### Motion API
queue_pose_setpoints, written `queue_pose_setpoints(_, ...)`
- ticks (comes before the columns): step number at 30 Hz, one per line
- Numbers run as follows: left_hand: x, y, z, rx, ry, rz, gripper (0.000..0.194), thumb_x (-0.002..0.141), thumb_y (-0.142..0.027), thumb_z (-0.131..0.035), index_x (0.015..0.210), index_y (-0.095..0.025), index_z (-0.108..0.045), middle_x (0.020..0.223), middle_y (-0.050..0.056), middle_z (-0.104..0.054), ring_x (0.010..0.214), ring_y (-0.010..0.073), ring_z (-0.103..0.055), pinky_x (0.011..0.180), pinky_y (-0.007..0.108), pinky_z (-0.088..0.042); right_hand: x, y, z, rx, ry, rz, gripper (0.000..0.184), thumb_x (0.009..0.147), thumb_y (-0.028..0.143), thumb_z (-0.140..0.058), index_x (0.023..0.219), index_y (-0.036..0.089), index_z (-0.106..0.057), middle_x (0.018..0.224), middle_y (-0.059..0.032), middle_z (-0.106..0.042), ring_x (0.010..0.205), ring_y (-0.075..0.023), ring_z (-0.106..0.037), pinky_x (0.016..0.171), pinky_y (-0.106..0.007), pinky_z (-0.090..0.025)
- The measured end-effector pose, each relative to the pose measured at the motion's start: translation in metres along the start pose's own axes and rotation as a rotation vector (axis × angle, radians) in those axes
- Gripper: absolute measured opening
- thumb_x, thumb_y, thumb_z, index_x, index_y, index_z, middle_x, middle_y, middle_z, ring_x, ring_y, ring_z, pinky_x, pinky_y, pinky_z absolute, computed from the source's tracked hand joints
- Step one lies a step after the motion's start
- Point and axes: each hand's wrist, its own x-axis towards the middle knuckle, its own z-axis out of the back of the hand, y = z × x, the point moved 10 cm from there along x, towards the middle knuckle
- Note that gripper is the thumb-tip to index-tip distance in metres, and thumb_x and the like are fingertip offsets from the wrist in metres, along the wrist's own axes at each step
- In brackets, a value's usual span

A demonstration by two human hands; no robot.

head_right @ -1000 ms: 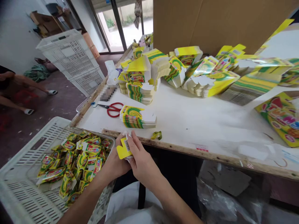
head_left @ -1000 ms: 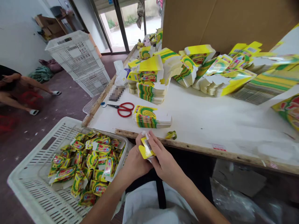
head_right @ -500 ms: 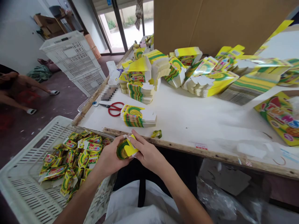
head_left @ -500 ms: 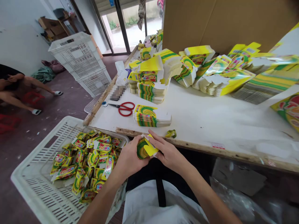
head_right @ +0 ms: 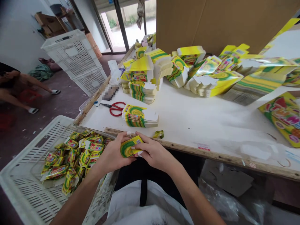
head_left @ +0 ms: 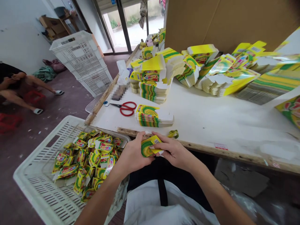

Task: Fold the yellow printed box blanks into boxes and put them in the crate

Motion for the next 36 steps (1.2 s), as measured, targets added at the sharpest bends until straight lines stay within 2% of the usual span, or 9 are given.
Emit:
queue_pose_setpoints(3,0.002,-0.006,0.002,0.054,-0.04,-0.033,0.071,0.065,-0.022,-0.073,0.125,-0.016,-0.037,0.116,0.014,-0.066,0.104,0.0313,-0.065,0.087,0.045,-0.053,0.002,-0.001,0.003,0.06,-0.035,-0.064,0.029,0.082,0.006,-0.052,0.105,0.018,-0.063,0.145,-0.0177,-0.043,0.135,-0.0285,-0.04,0.107,-0.047,-0.039)
queue_pose_setpoints(7,0.001,-0.011,0.004,0.099,-0.105,-0.077,0.069,0.066,-0.021,-0.074,0.124,-0.015,-0.037,0.12,0.017,-0.063,0.109,0.0321,-0.063,0.089,0.044,-0.053,-0.002,-0.007,0.0,0.294,-0.187,-0.132,0.056,0.086,0.019,-0.055,0.138,0.018,-0.034,0.153,-0.0176,-0.027,0.14,-0.027,-0.03,0.112,-0.048,-0.032)
queue_pose_setpoints(9,0.0,-0.011,0.001,0.082,-0.11,-0.09,0.07,0.068,-0.022,-0.074,0.126,-0.017,-0.036,0.121,0.016,-0.063,0.109,0.0303,-0.063,0.089,0.043,-0.053,-0.004,-0.013,-0.007,0.337,-0.214,-0.169,0.061,0.09,0.023,-0.05,0.145,0.019,-0.024,0.15,-0.0161,-0.032,0.137,-0.0262,-0.035,0.111,-0.046,-0.034)
queue_pose_setpoints(16,-0.005,-0.001,0.003,0.103,-0.168,-0.065,0.065,0.068,-0.021,-0.069,0.125,-0.015,-0.038,0.117,0.016,-0.065,0.105,0.03,-0.065,0.088,0.043,-0.054,0.006,-0.012,-0.009,0.11,-0.29,-0.17,0.043,0.083,0.014,-0.048,0.126,0.017,-0.047,0.126,-0.017,-0.055,0.12,-0.0286,-0.052,0.102,-0.049,-0.044)
queue_pose_setpoints(21,-0.018,0.011,0.013,0.174,-0.213,-0.056,0.071,0.068,-0.017,-0.069,0.13,-0.011,-0.035,0.116,0.018,-0.065,0.105,0.0305,-0.065,0.087,0.043,-0.055,0.022,-0.004,-0.027,0.161,-0.157,-0.19,0.054,0.087,0.018,-0.044,0.14,0.011,-0.036,0.142,-0.0198,-0.043,0.133,-0.0267,-0.042,0.11,-0.048,-0.036)
queue_pose_setpoints(23,-0.023,0.012,0.02,0.199,-0.276,-0.073,0.072,0.068,-0.019,-0.071,0.13,-0.011,-0.035,0.116,0.018,-0.065,0.106,0.0308,-0.065,0.088,0.044,-0.055,0.026,-0.006,-0.028,0.22,-0.201,-0.208,0.057,0.091,0.022,-0.041,0.145,0.011,-0.029,0.147,-0.0192,-0.04,0.135,-0.0255,-0.04,0.111,-0.047,-0.035)
queue_pose_setpoints(27,-0.032,0.002,0.029,0.249,-0.432,-0.188,0.067,0.072,-0.023,-0.071,0.13,-0.013,-0.039,0.12,0.018,-0.064,0.108,0.0305,-0.064,0.09,0.043,-0.054,0.024,-0.01,-0.018,0.198,-0.38,-0.266,0.051,0.093,0.026,-0.038,0.142,0.011,-0.038,0.135,-0.0193,-0.055,0.122,-0.0268,-0.055,0.102,-0.045,-0.046)
queue_pose_setpoints(32,-0.038,-0.014,0.03,0.285,-0.546,-0.314,0.058,0.078,-0.027,-0.066,0.129,-0.013,-0.043,0.112,0.017,-0.068,0.098,0.028,-0.068,0.084,0.039,-0.057,0.023,0.001,-0.008,-0.048,-0.398,-0.29,0.045,0.091,0.022,-0.037,0.13,0.012,-0.056,0.115,-0.0181,-0.069,0.097,-0.0297,-0.069,0.085,-0.044,-0.055)
queue_pose_setpoints(36,-0.038,-0.015,0.029,0.301,-0.563,-0.323,0.052,0.081,-0.03,-0.064,0.127,-0.013,-0.045,0.111,0.017,-0.068,0.098,0.0282,-0.068,0.084,0.039,-0.057,0.026,0.0,-0.006,-0.064,-0.392,-0.312,0.044,0.093,0.023,-0.036,0.131,0.014,-0.057,0.117,-0.0171,-0.068,0.099,-0.0292,-0.069,0.087,-0.044,-0.054)
